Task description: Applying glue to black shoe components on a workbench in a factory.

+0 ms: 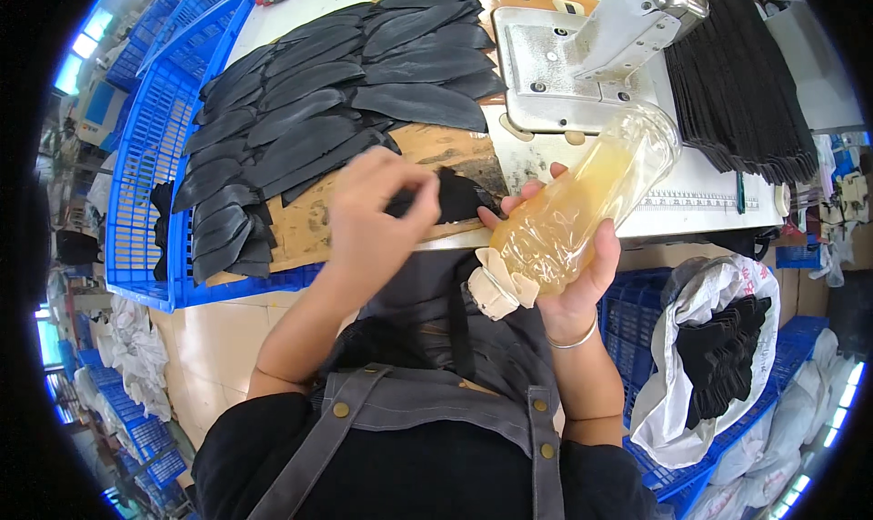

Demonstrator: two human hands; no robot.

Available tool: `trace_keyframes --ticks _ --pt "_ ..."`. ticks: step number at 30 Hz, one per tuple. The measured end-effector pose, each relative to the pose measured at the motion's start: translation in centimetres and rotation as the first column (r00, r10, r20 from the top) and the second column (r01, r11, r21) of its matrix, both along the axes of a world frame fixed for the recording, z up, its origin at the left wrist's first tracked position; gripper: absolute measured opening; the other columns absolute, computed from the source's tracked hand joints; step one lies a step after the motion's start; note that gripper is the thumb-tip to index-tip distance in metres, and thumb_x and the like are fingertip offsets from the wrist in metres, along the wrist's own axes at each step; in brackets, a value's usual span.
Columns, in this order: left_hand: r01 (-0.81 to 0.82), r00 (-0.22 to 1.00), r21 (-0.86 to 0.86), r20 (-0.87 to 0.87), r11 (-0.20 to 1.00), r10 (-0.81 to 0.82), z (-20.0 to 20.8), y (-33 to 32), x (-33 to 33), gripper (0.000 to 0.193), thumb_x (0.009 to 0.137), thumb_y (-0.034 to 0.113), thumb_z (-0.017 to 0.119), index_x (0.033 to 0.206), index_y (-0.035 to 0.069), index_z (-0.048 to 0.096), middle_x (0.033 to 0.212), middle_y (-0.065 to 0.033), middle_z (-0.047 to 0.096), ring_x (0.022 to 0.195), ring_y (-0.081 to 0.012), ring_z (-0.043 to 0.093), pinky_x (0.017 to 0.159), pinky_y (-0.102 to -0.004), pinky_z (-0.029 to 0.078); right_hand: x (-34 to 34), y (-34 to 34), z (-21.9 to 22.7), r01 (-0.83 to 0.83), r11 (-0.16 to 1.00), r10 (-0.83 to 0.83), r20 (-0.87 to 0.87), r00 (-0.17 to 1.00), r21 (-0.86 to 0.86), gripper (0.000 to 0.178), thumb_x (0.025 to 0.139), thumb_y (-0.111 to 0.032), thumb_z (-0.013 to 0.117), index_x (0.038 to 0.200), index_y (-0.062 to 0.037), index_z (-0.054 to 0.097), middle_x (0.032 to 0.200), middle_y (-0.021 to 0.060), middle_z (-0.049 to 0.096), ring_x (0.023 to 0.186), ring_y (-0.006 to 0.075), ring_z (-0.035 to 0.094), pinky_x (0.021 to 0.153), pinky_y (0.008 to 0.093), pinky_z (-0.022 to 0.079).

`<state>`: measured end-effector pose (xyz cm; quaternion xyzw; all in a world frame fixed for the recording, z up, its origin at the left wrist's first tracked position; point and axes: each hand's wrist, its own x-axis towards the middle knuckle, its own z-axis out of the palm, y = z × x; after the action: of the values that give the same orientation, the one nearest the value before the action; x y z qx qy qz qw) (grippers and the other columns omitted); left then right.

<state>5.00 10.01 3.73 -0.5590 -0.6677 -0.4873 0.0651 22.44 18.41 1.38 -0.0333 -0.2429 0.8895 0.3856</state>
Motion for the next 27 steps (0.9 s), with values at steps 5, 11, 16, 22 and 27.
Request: trace_keyframes --ticks 5,11,16,22,27 --pt "-0.235 0.861 0.012 0.467 0.972 0.203 4.7 -4.2 -5.0 0.007 0.075 0.004 0.066 0.081 0.002 0.064 0.071 0.001 0.058 0.063 -0.0064 0.051 0.056 -0.0205 0.039 0.2 -0.1 0.0 0.028 0.999 -0.028 0.026 0.999 -0.015 0.07 0.082 -0.053 0.048 0.133 -0.0085 0.031 0.111 0.0115 0.05 0.103 0.029 0.053 0.1 0.0601 0.028" --pt "-0.271 0.679 0.266 0.734 0.925 -0.012 7.6 -9.6 -10.7 0.015 0.081 0.008 0.063 0.091 -0.004 0.063 0.074 -0.0023 0.058 0.066 -0.0086 0.049 0.063 -0.0205 0.038 0.4 -0.1 0.1 0.004 1.0 -0.004 -0.02 1.0 0.0 0.068 0.085 -0.048 0.048 0.134 -0.006 0.029 0.113 0.0116 0.048 0.106 0.0297 0.052 0.101 0.0635 0.022" --pt "-0.302 0.726 0.352 0.687 0.886 -0.026 9.1 -11.5 -12.5 0.017 0.081 0.01 0.065 0.091 -0.003 0.064 0.074 -0.0017 0.058 0.065 -0.0084 0.049 0.062 -0.0203 0.038 0.4 -0.2 0.1 0.017 1.0 -0.017 0.027 1.0 -0.012 0.07 0.083 -0.053 0.047 0.135 -0.0083 0.029 0.113 0.0112 0.049 0.103 0.027 0.053 0.1 0.0588 0.03" --pt "-0.521 0.784 0.215 0.502 0.826 0.364 8.9 -8.9 -11.1 0.017 0.079 0.012 0.069 0.088 -0.002 0.067 0.078 -0.0016 0.063 0.07 -0.0056 0.053 0.065 -0.0184 0.04 0.2 -0.3 0.1 0.026 0.999 -0.026 0.03 0.999 -0.024 0.068 0.083 -0.052 0.047 0.134 -0.0093 0.031 0.113 0.0107 0.05 0.101 0.0268 0.054 0.1 0.0585 0.03" --pt "-0.514 0.748 0.221 0.589 0.829 0.306 8.5 -7.9 -11.7 0.017 0.078 0.011 0.069 0.088 -0.003 0.067 0.078 -0.0023 0.063 0.071 -0.006 0.054 0.066 -0.0179 0.04 0.3 0.0 -0.1 0.006 1.0 -0.006 0.005 1.0 -0.004 0.066 0.085 -0.05 0.045 0.134 -0.0084 0.031 0.112 0.0108 0.052 0.103 0.0273 0.055 0.1 0.0611 0.026"
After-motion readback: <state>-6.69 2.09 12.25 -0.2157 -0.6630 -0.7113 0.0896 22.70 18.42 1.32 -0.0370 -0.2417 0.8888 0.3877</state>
